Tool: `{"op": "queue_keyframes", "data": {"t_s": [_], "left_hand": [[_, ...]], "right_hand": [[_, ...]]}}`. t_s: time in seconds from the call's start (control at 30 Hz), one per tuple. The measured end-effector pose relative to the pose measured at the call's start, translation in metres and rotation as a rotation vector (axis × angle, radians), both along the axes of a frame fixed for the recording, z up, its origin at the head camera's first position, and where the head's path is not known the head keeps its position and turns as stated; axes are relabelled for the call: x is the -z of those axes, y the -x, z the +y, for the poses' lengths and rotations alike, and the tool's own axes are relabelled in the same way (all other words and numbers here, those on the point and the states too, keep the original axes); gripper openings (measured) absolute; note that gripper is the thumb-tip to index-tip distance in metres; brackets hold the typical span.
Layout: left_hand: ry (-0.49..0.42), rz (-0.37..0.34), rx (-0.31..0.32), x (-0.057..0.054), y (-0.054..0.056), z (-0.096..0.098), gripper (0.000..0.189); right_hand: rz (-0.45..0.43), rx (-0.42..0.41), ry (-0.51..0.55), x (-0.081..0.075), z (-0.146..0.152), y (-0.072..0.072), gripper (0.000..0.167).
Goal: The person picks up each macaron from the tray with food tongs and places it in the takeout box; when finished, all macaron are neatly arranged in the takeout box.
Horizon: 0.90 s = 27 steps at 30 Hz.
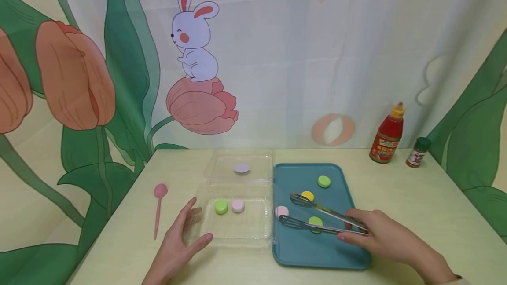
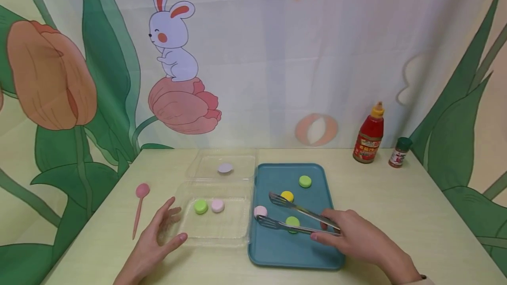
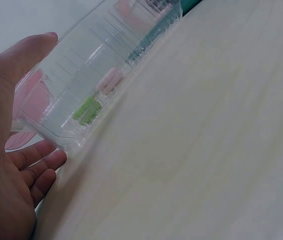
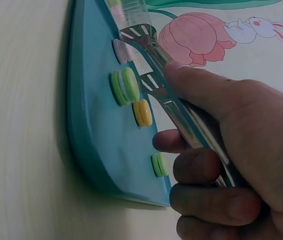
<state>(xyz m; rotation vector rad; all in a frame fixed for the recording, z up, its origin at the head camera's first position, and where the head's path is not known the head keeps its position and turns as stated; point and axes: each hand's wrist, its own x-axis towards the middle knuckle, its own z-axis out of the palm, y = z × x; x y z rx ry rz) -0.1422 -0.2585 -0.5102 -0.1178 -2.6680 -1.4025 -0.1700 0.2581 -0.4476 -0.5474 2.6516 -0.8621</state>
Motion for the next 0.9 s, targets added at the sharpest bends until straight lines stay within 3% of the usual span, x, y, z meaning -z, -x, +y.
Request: {"op": "queue_keyframes", "data": {"t_s": [0.17, 0.4, 0.9], "left_hand": [[0.008, -0.002, 0.000, 0.000, 0.001, 0.000, 0.101], [-0.003, -0.012, -0.005, 0.001, 0.000, -0.001, 0.102], [-0.020, 0.014, 0.007, 0.003, 0.000, -0.003, 0.101]], "right_hand": [[-0.009, -0.018, -0.021, 0.002, -0.003, 0.005, 0.049], [-0.012, 0.021, -0.099, -0.001, -0.016, 0.013, 0.061], [0.019, -0.001, -0.125, -0.003, -0.022, 0.014, 0.047]]}}
